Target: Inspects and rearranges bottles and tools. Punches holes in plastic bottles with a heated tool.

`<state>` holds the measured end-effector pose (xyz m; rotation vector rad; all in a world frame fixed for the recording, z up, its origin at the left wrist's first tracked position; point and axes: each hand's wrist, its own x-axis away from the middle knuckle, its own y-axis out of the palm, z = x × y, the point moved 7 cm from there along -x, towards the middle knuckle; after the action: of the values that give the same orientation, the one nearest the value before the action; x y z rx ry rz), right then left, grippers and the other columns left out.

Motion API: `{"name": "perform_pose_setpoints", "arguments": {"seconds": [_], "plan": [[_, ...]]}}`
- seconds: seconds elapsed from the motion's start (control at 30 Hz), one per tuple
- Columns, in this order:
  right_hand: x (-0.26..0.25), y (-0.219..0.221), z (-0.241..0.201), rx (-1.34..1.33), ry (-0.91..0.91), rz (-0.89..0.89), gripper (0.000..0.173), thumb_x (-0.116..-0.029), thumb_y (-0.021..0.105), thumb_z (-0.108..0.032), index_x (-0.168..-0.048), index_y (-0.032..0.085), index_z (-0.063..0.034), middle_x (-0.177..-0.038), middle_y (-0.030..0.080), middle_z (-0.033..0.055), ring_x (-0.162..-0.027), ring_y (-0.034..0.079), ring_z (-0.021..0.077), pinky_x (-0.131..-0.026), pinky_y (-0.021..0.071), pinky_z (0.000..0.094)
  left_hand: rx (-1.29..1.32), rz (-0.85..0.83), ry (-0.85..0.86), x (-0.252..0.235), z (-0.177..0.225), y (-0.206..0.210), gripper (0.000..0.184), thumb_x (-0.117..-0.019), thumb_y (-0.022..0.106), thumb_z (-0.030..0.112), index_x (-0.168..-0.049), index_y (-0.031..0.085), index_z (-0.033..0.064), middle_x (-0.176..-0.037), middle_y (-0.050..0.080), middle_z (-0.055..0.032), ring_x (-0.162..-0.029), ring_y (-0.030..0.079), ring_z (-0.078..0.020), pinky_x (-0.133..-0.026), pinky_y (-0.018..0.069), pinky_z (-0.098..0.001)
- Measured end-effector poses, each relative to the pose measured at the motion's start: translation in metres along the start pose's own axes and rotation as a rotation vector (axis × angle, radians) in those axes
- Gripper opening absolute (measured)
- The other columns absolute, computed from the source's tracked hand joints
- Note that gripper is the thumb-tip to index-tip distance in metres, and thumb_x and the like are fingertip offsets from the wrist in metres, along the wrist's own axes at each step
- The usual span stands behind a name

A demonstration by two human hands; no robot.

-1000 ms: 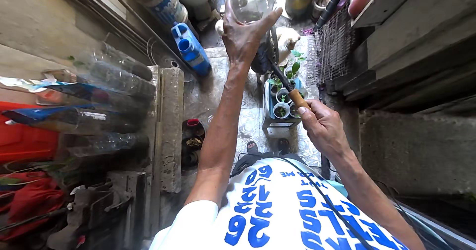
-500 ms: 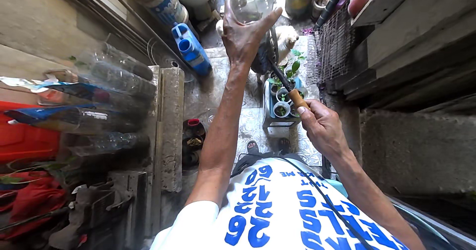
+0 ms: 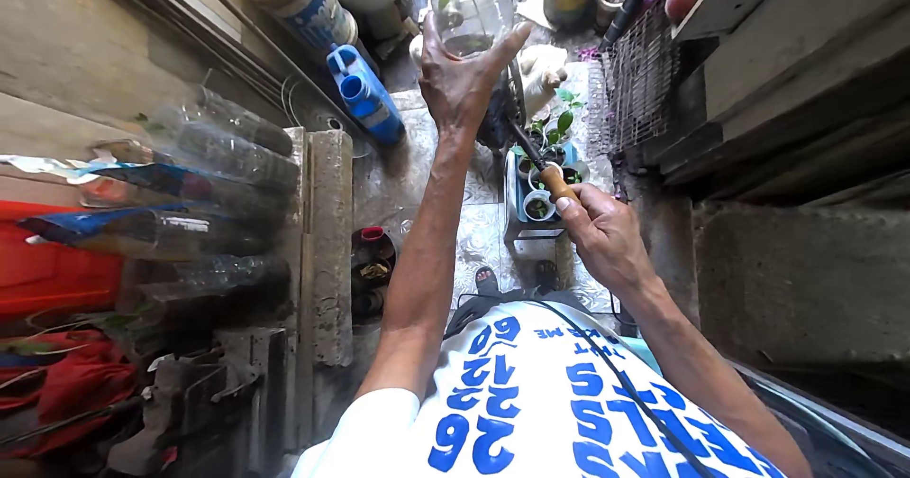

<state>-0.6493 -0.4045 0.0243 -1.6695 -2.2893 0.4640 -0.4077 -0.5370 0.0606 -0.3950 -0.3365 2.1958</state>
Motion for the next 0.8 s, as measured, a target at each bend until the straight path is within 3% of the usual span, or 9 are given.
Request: {"name": "perform_pose_setpoints", "arguments": {"seconds": [0.1,0.2,0.33,0.4,0.53,0.67,0.8], "plan": [[-0.003,0.001,0.000,0.007,-0.005,0.000,0.031,-0.1083,0.047,-0.034,-0.114,0.069,-0.0126,-0.063,0.052,-0.0036,-0.047,0.045,0.0070,-0.044,0.0395,0.0266,0.044,-0.013,0.017,0.001,-0.003,0.002,0.106,-0.0576,0.096,0.049,-0.143,0.052,0.0032,-0.125,0.068,-0.0102,-0.114,0.067,-0.0157,-0.099,0.0569,-0.0373],[-0.003,-0.004,-0.002,-0.006,-0.004,-0.017,0.031,-0.1085,0.047,-0.034,-0.116,0.069,-0.0127,-0.063,0.053,-0.0036,-0.046,0.046,0.0066,-0.043,0.0405,0.0257,0.068,-0.018,0.005,-0.004,-0.005,0.003,0.096,-0.0588,0.096,0.046,-0.135,0.057,0.0036,-0.119,0.069,-0.0101,-0.110,0.068,-0.0169,-0.096,0.0578,-0.0390],[0.006,-0.012,-0.002,0.017,-0.003,-0.017,0.032,-0.1079,0.047,-0.035,-0.118,0.068,-0.0129,-0.063,0.050,-0.0043,-0.046,0.043,0.0063,-0.043,0.0392,0.0258,-0.048,-0.001,-0.098,-0.018,-0.005,-0.001,0.111,-0.0584,0.095,0.056,-0.146,0.051,0.0030,-0.129,0.065,-0.0164,-0.119,0.064,-0.0246,-0.101,0.0538,-0.0436],[0.011,-0.012,0.005,0.017,0.004,-0.017,0.032,-0.1075,0.047,-0.035,-0.118,0.068,-0.0131,-0.062,0.050,-0.0046,-0.046,0.043,0.0063,-0.043,0.0395,0.0261,-0.062,0.013,-0.104,-0.027,-0.003,-0.004,0.105,-0.0579,0.095,0.054,-0.141,0.056,0.0054,-0.125,0.067,-0.0150,-0.116,0.065,-0.0241,-0.099,0.0543,-0.0440],[0.014,-0.010,0.014,0.013,0.020,-0.017,0.031,-0.1070,0.047,-0.035,-0.116,0.068,-0.0138,-0.063,0.049,-0.0049,-0.047,0.044,0.0059,-0.044,0.0402,0.0259,0.031,-0.001,-0.061,-0.038,-0.004,-0.007,0.083,-0.0593,0.096,0.047,-0.125,0.064,0.0067,-0.109,0.070,-0.0118,-0.103,0.068,-0.0214,-0.092,0.0571,-0.0435],[0.016,-0.014,0.016,-0.023,0.027,0.001,0.031,-0.1064,0.049,-0.035,-0.117,0.069,-0.0141,-0.064,0.051,-0.0057,-0.047,0.044,0.0051,-0.045,0.0402,0.0253,0.260,-0.111,-0.006,-0.035,0.001,-0.005,0.076,-0.0672,0.096,0.027,-0.127,0.059,-0.0001,-0.112,0.069,-0.0145,-0.104,0.069,-0.0190,-0.091,0.0599,-0.0364],[0.015,-0.017,0.018,-0.049,0.037,0.007,0.031,-0.1061,0.049,-0.035,-0.116,0.069,-0.0138,-0.062,0.049,-0.0061,-0.046,0.044,0.0053,-0.044,0.0406,0.0253,0.464,-0.276,-0.011,-0.035,-0.007,0.000,0.066,-0.0742,0.090,0.017,-0.128,0.057,-0.0017,-0.114,0.068,-0.0169,-0.105,0.069,-0.0237,-0.091,0.0613,-0.0403]]}}
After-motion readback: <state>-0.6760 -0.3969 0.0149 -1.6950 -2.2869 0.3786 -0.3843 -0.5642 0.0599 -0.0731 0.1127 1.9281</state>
